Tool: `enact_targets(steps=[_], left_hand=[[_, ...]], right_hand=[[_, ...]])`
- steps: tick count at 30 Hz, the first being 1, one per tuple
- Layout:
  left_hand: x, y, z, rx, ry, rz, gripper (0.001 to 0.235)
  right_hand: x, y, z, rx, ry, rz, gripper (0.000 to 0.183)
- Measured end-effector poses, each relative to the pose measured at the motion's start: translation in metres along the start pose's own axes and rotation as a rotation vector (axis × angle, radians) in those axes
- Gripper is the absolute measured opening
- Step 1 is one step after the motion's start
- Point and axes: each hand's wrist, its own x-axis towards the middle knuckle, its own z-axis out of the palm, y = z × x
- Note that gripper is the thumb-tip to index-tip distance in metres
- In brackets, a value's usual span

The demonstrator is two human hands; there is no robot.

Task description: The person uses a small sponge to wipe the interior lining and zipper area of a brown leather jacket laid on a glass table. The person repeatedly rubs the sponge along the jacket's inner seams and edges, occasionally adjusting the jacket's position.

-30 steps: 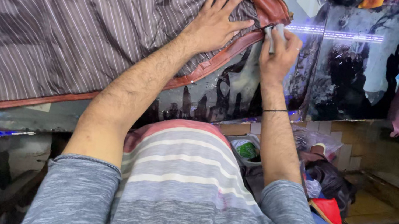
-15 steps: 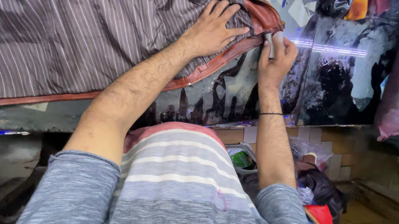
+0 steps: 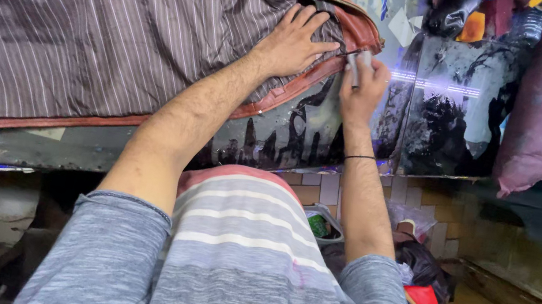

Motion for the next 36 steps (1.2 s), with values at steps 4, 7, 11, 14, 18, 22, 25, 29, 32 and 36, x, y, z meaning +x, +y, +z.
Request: enact_targets(steps=[4, 7, 11, 14, 18, 22, 25, 29, 32, 36], left_hand=[[-0.006, 0.008, -0.012, -0.048, 0.061, -0.014, 0.043], [-0.019, 0.025, -0.016, -0.076, 0.119, -0.045, 0.041], [-0.014, 0.045, -0.008, -0.377, 0.068, -0.020, 0.041], [0.004, 0.042, 0.003, -0.352, -0.009, 0.002, 0.061], [0.014, 0.020, 0.008, -0.410, -0.054, -0.083, 0.072], [0.008, 0.018, 0.011, -0.395, -0.027, -0.076, 0.081], [0.008, 0.023, 0.009, -0.360, 0.020, -0.086, 0.082], [0.007, 0.027, 0.008, -0.316, 0.032, -0.127, 0.083], [0.008, 0.029, 0.007, -0.328, 0.012, -0.159, 0.083], [0.010, 0.030, 0.007, -0.278, 0.048, -0.140, 0.081]], right_hand=[[-0.002, -0.002, -0.013, 0.024, 0.053, 0.048, 0.028], [-0.012, -0.004, -0.018, 0.138, 0.166, 0.222, 0.027], [-0.034, -0.004, -0.008, 0.326, 0.257, 0.375, 0.026], [-0.047, 0.002, 0.006, 0.642, 0.320, 0.666, 0.033], [-0.054, 0.005, 0.016, 0.481, 0.316, 0.477, 0.033], [-0.055, 0.004, 0.005, 0.411, 0.253, 0.404, 0.035], [-0.039, 0.000, -0.003, 0.287, 0.183, 0.293, 0.031], [-0.018, -0.005, -0.005, 0.200, 0.295, 0.291, 0.027], [-0.003, -0.004, -0.001, 0.107, 0.074, 0.024, 0.029], [0.019, 0.011, -0.003, -0.157, 0.080, 0.042, 0.024]])
